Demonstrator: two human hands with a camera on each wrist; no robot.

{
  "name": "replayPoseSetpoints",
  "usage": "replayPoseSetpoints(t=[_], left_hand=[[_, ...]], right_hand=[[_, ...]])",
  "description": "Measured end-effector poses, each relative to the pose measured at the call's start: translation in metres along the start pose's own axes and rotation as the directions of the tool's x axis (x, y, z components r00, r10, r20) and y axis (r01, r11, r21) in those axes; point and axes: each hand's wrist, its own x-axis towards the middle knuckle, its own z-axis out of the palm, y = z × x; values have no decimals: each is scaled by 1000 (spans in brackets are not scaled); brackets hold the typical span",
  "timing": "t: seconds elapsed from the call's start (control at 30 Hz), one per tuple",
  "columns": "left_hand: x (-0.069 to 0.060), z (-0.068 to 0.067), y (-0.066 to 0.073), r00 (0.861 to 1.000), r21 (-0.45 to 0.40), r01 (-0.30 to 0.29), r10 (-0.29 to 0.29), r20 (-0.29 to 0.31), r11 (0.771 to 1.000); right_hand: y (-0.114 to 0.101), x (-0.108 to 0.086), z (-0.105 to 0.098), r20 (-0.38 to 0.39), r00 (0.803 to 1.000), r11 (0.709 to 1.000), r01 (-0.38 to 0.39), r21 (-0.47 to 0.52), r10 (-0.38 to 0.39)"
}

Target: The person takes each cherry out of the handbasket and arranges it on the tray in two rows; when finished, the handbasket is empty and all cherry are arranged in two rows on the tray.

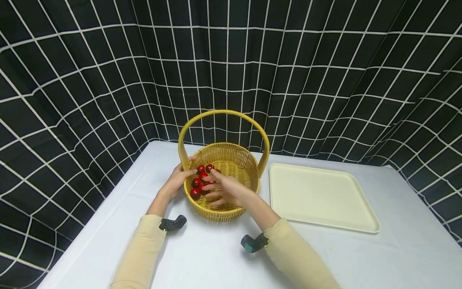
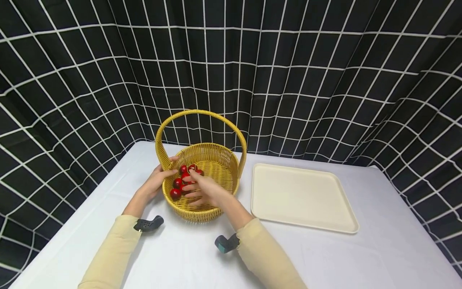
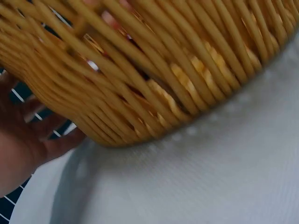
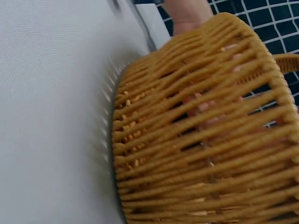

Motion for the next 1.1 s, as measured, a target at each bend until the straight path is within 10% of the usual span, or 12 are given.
replayPoseSetpoints(t=[1.1], left_hand=[[-1, 6, 3, 999, -58, 28, -29, -27, 998]], right_hand=[[3, 16, 19, -45, 995, 960, -93, -263, 84]])
